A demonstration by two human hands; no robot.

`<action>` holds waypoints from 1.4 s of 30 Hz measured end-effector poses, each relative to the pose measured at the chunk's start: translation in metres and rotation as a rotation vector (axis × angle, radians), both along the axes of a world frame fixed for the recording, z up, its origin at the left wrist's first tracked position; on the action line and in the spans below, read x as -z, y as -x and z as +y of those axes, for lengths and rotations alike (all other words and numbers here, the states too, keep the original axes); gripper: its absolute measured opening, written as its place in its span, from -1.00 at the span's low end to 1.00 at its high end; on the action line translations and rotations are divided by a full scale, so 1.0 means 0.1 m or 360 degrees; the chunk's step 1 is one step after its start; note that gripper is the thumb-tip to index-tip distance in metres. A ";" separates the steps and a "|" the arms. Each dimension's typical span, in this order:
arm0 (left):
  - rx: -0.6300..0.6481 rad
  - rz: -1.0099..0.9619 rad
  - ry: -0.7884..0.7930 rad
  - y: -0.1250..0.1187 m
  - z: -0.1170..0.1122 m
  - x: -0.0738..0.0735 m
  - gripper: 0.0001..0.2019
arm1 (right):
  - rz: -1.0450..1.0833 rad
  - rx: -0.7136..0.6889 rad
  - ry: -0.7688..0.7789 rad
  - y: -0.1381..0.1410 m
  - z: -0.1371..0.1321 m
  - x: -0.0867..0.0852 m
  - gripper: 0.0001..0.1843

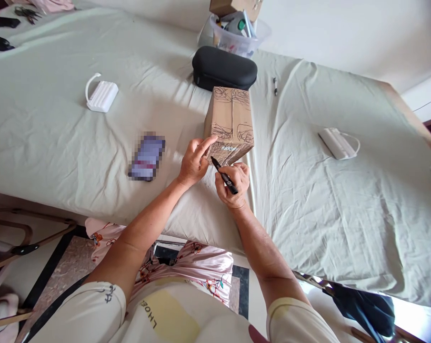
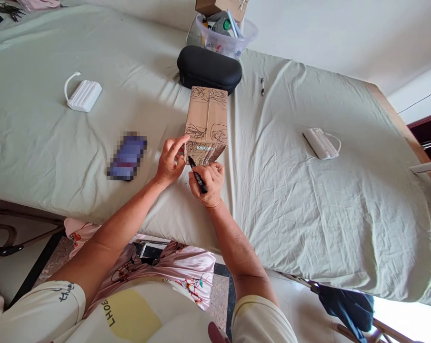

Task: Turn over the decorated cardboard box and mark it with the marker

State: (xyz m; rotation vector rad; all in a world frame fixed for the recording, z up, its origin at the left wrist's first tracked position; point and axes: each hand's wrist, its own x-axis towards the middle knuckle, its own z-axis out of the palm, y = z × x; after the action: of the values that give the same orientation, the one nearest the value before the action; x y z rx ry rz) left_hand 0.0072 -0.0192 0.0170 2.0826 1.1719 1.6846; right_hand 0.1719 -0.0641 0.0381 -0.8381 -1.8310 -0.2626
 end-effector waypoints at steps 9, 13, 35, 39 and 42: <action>-0.0080 0.0002 0.0104 0.00 0.00 0.01 -0.55 | 0.0214 -0.0287 0.0246 -0.02 -0.02 0.03 -0.78; -0.0090 -0.0048 0.0214 0.01 0.04 0.07 -0.51 | 0.0445 0.0013 0.0236 -0.12 0.01 0.05 -0.75; 0.0045 0.0162 0.0470 0.02 0.01 0.14 -0.28 | 0.0136 0.0984 0.0982 -0.90 0.53 0.43 -0.58; -0.0022 0.0154 0.0577 0.00 0.02 0.16 -0.57 | -0.0011 0.1052 0.1112 -0.87 0.49 0.45 -0.57; -0.0057 0.0156 0.0621 0.00 0.02 0.15 -0.84 | -0.0051 0.1058 0.1131 -0.83 0.46 0.38 -0.56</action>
State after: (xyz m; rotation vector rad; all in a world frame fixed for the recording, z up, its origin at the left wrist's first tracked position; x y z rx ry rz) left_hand 0.0076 -0.0176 0.0016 1.9240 1.4405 1.2520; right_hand 0.2552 -0.0184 -0.0003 -1.9461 -1.6216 -0.0243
